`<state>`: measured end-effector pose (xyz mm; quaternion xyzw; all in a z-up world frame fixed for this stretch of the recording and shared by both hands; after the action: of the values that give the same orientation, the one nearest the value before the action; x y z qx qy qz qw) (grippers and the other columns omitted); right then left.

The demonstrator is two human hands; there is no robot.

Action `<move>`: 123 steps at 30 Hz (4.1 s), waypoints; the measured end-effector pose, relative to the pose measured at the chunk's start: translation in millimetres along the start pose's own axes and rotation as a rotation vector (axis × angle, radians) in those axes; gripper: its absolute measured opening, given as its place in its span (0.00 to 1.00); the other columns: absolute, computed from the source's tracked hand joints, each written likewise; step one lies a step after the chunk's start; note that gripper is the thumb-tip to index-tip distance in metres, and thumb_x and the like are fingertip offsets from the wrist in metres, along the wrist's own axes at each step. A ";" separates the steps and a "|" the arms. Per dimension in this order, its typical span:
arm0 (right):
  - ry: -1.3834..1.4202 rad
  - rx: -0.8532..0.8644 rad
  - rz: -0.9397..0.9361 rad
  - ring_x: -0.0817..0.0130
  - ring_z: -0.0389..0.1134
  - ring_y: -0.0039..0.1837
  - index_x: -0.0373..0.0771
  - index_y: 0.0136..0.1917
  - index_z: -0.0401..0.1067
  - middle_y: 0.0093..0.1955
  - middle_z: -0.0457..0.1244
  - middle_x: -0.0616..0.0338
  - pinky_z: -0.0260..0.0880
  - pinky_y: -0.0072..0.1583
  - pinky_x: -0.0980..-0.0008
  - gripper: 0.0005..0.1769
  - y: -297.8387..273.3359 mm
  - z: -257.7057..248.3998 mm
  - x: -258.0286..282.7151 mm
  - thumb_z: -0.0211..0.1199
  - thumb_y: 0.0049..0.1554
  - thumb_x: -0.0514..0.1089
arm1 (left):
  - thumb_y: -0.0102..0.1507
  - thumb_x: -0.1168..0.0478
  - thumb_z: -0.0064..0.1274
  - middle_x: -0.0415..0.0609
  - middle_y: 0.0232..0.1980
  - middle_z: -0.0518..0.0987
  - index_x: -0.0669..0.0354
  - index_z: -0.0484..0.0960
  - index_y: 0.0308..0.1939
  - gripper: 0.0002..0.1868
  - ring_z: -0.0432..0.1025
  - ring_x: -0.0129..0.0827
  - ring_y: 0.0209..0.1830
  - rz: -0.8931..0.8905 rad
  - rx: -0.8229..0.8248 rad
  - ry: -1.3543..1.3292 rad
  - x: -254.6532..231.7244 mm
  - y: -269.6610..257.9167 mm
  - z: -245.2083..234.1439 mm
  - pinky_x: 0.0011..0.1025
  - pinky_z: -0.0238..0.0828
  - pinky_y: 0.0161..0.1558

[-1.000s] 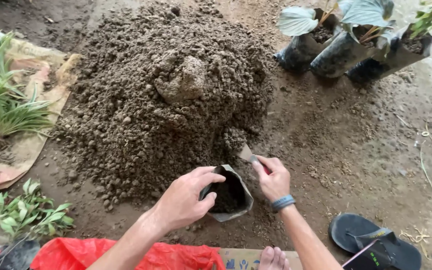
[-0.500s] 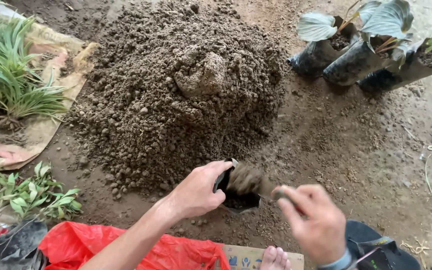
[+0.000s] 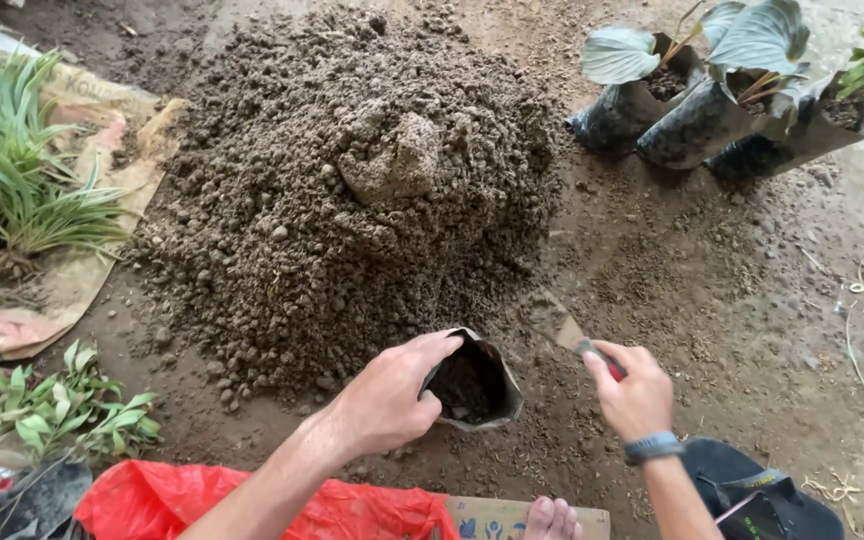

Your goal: Filling small plastic bags with soil using a trowel and planting seedlings into them.

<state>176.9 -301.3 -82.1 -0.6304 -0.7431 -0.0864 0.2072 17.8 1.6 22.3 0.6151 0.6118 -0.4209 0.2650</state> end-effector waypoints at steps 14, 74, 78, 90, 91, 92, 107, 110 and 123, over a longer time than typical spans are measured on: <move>0.257 -0.086 -0.174 0.66 0.69 0.43 0.50 0.51 0.84 0.42 0.70 0.62 0.68 0.49 0.64 0.15 11.9 107.3 14.6 0.65 0.58 0.56 | 0.51 0.74 0.38 0.64 0.77 0.63 0.73 0.65 0.71 0.41 0.58 0.49 0.78 0.043 -0.041 0.063 18.4 12.9 -5.2 0.39 0.47 0.77; -0.309 -0.482 -0.900 0.71 0.66 0.37 0.50 0.53 0.79 0.48 0.67 0.64 0.66 0.40 0.72 0.12 -117.7 -78.4 147.4 0.70 0.57 0.51 | 0.51 0.73 0.39 0.66 0.77 0.62 0.74 0.63 0.72 0.41 0.56 0.51 0.78 0.064 -0.067 0.050 18.5 7.3 -2.7 0.40 0.47 0.77; -0.330 -0.449 -1.000 0.68 0.61 0.36 0.46 0.50 0.76 0.43 0.63 0.64 0.61 0.36 0.67 0.07 -109.0 -59.1 152.6 0.66 0.61 0.49 | 0.52 0.72 0.38 0.66 0.77 0.62 0.73 0.63 0.72 0.41 0.56 0.51 0.78 0.069 -0.059 0.069 23.6 12.0 6.3 0.40 0.49 0.76; -0.286 -0.476 -0.925 0.71 0.67 0.42 0.51 0.54 0.77 0.49 0.66 0.65 0.69 0.45 0.70 0.13 -111.2 -70.4 136.3 0.71 0.56 0.51 | 0.51 0.72 0.39 0.67 0.76 0.62 0.74 0.63 0.72 0.40 0.56 0.51 0.78 0.095 -0.072 0.075 22.4 8.1 4.9 0.40 0.47 0.77; -0.284 -0.475 -0.927 0.71 0.67 0.42 0.51 0.54 0.77 0.49 0.66 0.65 0.69 0.45 0.70 0.13 -108.8 -80.8 138.1 0.71 0.56 0.51 | 0.51 0.72 0.39 0.67 0.76 0.62 0.74 0.63 0.72 0.40 0.56 0.51 0.78 0.093 -0.074 0.075 23.0 6.4 3.9 0.40 0.47 0.77; -0.152 -0.421 -0.831 0.76 0.66 0.38 0.49 0.52 0.80 0.46 0.68 0.66 0.70 0.42 0.74 0.12 -105.0 -92.5 137.7 0.72 0.54 0.50 | 0.51 0.72 0.39 0.66 0.77 0.62 0.73 0.63 0.72 0.41 0.57 0.50 0.78 0.078 -0.069 0.077 23.5 6.0 3.5 0.40 0.47 0.77; 0.162 0.016 0.076 0.65 0.72 0.51 0.50 0.55 0.82 0.52 0.73 0.59 0.72 0.53 0.62 0.17 34.3 66.2 -1.6 0.63 0.59 0.57 | 0.61 0.62 0.49 0.58 0.64 0.76 0.56 0.83 0.57 0.20 0.72 0.49 0.50 0.112 -0.269 0.331 17.5 4.0 14.3 0.45 0.72 0.54; 0.159 -0.071 0.031 0.61 0.72 0.53 0.53 0.53 0.82 0.52 0.71 0.59 0.70 0.56 0.59 0.17 47.7 95.9 2.6 0.62 0.58 0.60 | 0.61 0.63 0.50 0.62 0.63 0.76 0.56 0.84 0.55 0.18 0.70 0.48 0.44 0.169 -0.318 0.418 16.1 8.1 13.1 0.45 0.71 0.51; 0.232 -0.076 -0.019 0.57 0.72 0.51 0.51 0.48 0.83 0.48 0.71 0.57 0.68 0.56 0.58 0.17 60.7 124.7 35.8 0.61 0.58 0.61 | 0.61 0.62 0.52 0.58 0.61 0.77 0.56 0.84 0.54 0.17 0.71 0.50 0.48 0.126 -0.326 0.278 18.0 15.1 16.6 0.46 0.68 0.57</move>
<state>206.8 -208.9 -187.4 -0.6165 -0.7162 -0.1889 0.2669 27.5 -4.5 -4.1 0.6535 0.6625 -0.2102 0.2996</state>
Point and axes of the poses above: each hand's wrist, its own y-axis towards the middle knuckle, its own z-axis out of the palm, x = y × z, the point moved 2 cm from there along y, towards the middle knuckle
